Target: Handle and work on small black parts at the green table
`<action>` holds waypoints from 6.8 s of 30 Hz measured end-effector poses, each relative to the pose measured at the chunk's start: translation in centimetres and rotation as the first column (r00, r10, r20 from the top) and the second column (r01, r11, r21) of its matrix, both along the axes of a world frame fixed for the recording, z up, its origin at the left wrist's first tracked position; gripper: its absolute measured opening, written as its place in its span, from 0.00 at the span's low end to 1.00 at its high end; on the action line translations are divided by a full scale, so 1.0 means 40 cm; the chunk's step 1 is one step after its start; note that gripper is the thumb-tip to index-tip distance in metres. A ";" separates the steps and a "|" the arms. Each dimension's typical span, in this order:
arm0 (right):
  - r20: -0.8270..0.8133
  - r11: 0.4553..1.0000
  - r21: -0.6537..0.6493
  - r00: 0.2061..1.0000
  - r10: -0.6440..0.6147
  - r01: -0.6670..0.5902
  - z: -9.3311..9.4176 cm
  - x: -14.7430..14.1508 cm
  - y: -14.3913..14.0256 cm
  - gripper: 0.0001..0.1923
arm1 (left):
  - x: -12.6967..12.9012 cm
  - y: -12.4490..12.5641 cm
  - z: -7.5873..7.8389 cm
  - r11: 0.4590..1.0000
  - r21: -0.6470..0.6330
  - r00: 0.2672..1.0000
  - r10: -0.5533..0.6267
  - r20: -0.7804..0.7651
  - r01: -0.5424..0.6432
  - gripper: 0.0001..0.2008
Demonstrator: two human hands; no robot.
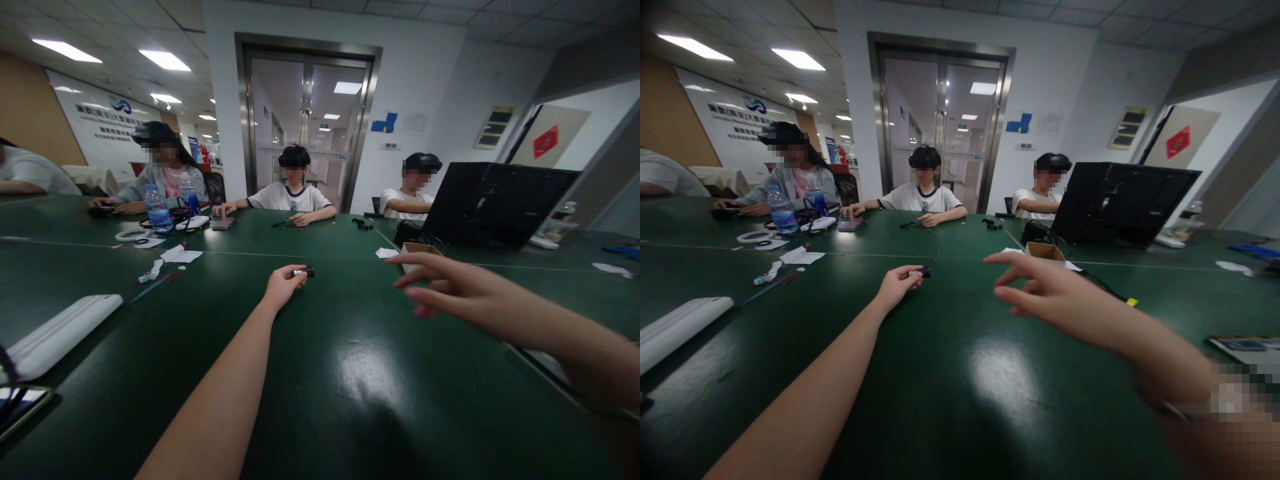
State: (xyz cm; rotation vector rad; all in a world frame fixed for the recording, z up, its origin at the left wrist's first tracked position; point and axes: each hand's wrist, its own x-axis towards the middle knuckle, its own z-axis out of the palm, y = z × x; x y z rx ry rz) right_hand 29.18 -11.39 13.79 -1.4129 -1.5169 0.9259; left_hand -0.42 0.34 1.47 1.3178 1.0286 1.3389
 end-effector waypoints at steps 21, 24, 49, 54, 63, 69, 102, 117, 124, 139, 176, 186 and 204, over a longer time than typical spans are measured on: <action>-0.554 0.973 -0.087 0.822 0.133 -0.216 -0.308 -0.293 0.334 0.07 | 0.087 0.025 -0.017 0.996 -0.021 0.995 -0.083 -0.049 0.082 0.18; -0.562 0.981 -0.051 0.817 0.127 -0.188 -0.317 -0.292 0.339 0.07 | 0.061 0.021 -0.010 0.998 -0.036 0.996 -0.051 -0.069 0.048 0.17; -0.603 0.966 -0.034 0.776 0.185 -0.257 -0.306 -0.287 0.323 0.12 | 0.035 0.044 -0.018 1.000 0.013 0.979 0.026 -0.205 -0.023 0.18; -0.604 0.963 -0.036 0.773 0.193 -0.269 -0.308 -0.285 0.322 0.12 | 0.032 0.039 -0.013 1.000 0.026 0.982 0.002 -0.187 0.003 0.18; -0.636 0.953 -0.028 0.741 0.215 -0.301 -0.318 -0.278 0.336 0.12 | 0.029 0.037 -0.013 0.999 0.044 0.987 0.001 -0.163 0.007 0.21; -0.627 0.941 -0.021 0.737 0.251 -0.338 -0.321 -0.275 0.345 0.13 | 0.031 0.041 -0.016 0.999 0.035 0.986 0.043 -0.163 -0.038 0.21; -0.457 0.960 0.047 0.848 0.268 -0.278 -0.329 -0.323 0.377 0.13 | 0.018 0.093 -0.046 0.988 -0.039 0.918 0.121 -0.378 -0.146 0.21; -0.434 0.963 0.084 0.861 0.266 -0.255 -0.327 -0.323 0.365 0.14 | 0.035 0.079 -0.036 0.962 -0.056 0.921 0.236 -0.310 -0.266 0.23; -0.396 0.955 0.124 0.870 0.296 -0.268 -0.332 -0.325 0.367 0.14 | 0.031 0.080 -0.039 0.949 -0.024 0.879 0.283 -0.383 -0.316 0.26; -0.494 0.959 -0.047 0.841 0.221 -0.280 -0.316 -0.328 0.367 0.07 | 0.039 0.052 -0.010 0.952 0.106 0.769 0.294 -0.568 -0.286 0.27; -0.485 0.971 -0.125 0.866 0.119 -0.204 -0.307 -0.337 0.368 0.13 | 0.043 0.058 -0.007 0.990 0.060 0.986 0.136 -0.094 -0.131 0.14; -0.464 0.973 -0.127 0.879 0.113 -0.192 -0.305 -0.339 0.369 0.11 | 0.039 0.077 -0.029 0.968 -0.021 0.940 0.237 -0.246 -0.250 0.14; -0.486 0.978 -0.087 0.865 0.126 -0.191 -0.317 -0.331 0.365 0.08 | 0.032 0.054 -0.026 0.992 0.015 0.976 0.123 -0.178 -0.123 0.12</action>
